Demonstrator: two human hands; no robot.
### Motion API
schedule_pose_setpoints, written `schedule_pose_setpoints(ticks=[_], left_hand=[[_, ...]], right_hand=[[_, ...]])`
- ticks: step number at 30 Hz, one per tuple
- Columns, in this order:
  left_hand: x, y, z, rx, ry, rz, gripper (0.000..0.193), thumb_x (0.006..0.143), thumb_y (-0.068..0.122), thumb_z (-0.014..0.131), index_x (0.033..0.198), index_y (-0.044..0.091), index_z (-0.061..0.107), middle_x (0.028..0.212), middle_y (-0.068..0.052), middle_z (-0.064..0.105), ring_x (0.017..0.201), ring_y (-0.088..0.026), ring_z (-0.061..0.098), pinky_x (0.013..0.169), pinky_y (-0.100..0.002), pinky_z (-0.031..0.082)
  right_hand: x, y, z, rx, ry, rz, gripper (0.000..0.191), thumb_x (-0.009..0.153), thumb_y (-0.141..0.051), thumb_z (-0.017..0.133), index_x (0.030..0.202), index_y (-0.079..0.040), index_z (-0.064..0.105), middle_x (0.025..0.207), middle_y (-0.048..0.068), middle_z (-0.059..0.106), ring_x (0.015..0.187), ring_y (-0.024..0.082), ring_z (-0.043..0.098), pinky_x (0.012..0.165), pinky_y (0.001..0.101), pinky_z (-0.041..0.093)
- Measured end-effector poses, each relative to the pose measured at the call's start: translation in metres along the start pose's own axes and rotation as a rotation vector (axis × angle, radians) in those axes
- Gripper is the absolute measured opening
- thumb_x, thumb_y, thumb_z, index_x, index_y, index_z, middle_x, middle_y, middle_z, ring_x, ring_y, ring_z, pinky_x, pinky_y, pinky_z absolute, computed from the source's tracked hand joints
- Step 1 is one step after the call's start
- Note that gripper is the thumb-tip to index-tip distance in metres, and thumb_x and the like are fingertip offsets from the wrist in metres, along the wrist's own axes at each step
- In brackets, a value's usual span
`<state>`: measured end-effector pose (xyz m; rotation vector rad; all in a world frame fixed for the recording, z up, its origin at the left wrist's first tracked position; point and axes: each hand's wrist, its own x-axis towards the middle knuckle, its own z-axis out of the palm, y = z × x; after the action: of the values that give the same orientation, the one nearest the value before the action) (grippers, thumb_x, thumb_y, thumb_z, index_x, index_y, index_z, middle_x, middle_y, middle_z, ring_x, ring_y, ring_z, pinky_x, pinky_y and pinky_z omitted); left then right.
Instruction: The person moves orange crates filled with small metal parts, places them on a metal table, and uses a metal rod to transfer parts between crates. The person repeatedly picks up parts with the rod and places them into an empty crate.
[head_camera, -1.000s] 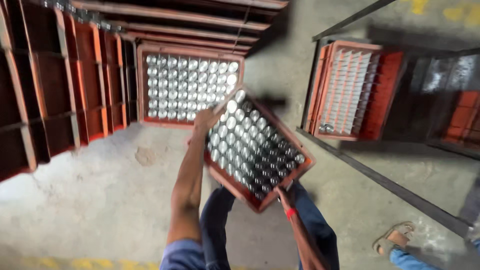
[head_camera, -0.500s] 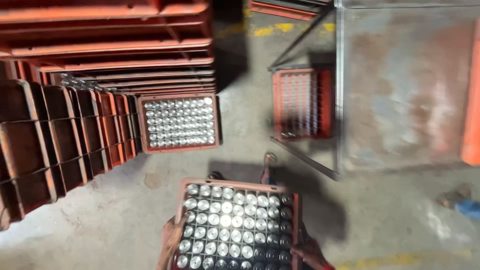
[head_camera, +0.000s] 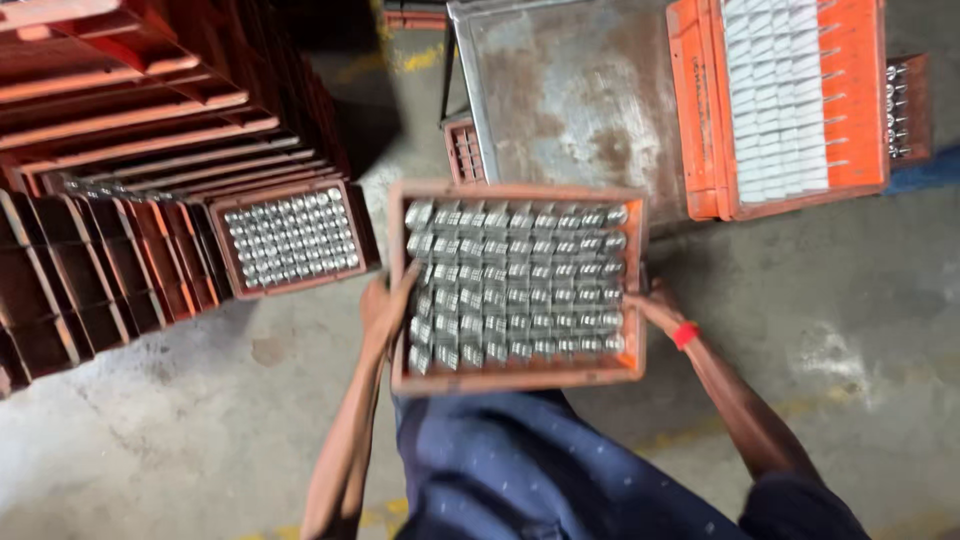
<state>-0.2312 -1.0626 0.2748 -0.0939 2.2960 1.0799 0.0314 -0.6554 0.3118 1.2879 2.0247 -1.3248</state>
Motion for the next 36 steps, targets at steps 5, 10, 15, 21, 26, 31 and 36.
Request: schedule_pose_setpoints(ticks=[5,10,15,21,26,31,36], left_hand=[[0.074,0.072,0.018,0.291,-0.078,-0.059,0.086,0.085,0.077,0.056,0.119,0.000,0.074,0.104,-0.033,0.072,0.106,-0.046,0.069,0.097,-0.051,0.051],[0.087,0.084,0.022,0.323,0.002,0.092,0.085,0.086,0.077,0.059,0.114,-0.002,0.074,0.103,-0.032,0.072,0.103,-0.046,0.070,0.097,-0.051,0.051],[0.084,0.083,0.026,0.324,-0.086,-0.051,0.075,0.087,0.072,0.057,0.114,0.006,0.078,0.103,-0.029,0.075,0.105,-0.044,0.071,0.097,-0.050,0.053],[0.079,0.093,0.007,0.236,-0.084,-0.012,0.071,0.083,0.066,0.064,0.118,0.005,0.076,0.103,-0.029,0.074,0.105,-0.043,0.070,0.097,-0.047,0.052],[0.059,0.116,-0.008,0.254,-0.147,-0.039,0.072,0.076,0.065,0.067,0.118,0.006,0.076,0.101,-0.028,0.076,0.103,-0.041,0.073,0.096,-0.046,0.053],[0.078,0.150,0.013,0.343,-0.157,0.079,0.078,0.080,0.069,0.067,0.114,-0.001,0.074,0.106,-0.031,0.071,0.106,-0.045,0.068,0.095,-0.051,0.049],[0.144,0.195,0.062,0.401,-0.287,0.053,0.080,0.079,0.072,0.061,0.111,0.000,0.075,0.106,-0.029,0.072,0.105,-0.045,0.069,0.096,-0.050,0.052]], right_hand=[[0.011,-0.023,0.000,0.278,-0.043,-0.025,0.054,0.070,-0.022,0.079,0.117,0.001,0.069,0.102,0.011,0.073,0.089,0.023,0.071,0.076,0.0391,0.056],[0.016,-0.026,-0.003,0.240,0.057,-0.331,0.085,0.065,-0.015,0.079,0.141,0.002,0.047,0.125,0.012,0.062,0.111,0.026,0.059,0.087,0.0412,0.051],[0.011,-0.015,0.000,0.161,0.079,-0.027,0.047,0.068,-0.020,0.081,0.110,0.001,0.075,0.101,0.015,0.079,0.090,0.022,0.074,0.081,0.0352,0.056],[0.006,-0.015,0.011,0.285,0.088,0.013,0.040,0.072,-0.020,0.078,0.107,-0.001,0.075,0.094,0.008,0.077,0.083,0.020,0.073,0.074,0.0372,0.058],[-0.018,0.012,0.007,0.391,0.040,-0.063,0.028,0.077,-0.018,0.074,0.098,0.000,0.074,0.085,0.006,0.076,0.078,0.018,0.071,0.070,0.0355,0.055],[-0.032,0.021,0.008,0.390,0.166,-0.037,0.020,0.076,-0.014,0.074,0.091,-0.001,0.075,0.080,0.003,0.070,0.072,0.014,0.063,0.064,0.0343,0.049],[-0.009,-0.001,0.009,0.471,0.223,-0.019,0.019,0.079,-0.014,0.075,0.090,0.000,0.072,0.080,0.000,0.067,0.071,0.013,0.061,0.060,0.0352,0.047]])
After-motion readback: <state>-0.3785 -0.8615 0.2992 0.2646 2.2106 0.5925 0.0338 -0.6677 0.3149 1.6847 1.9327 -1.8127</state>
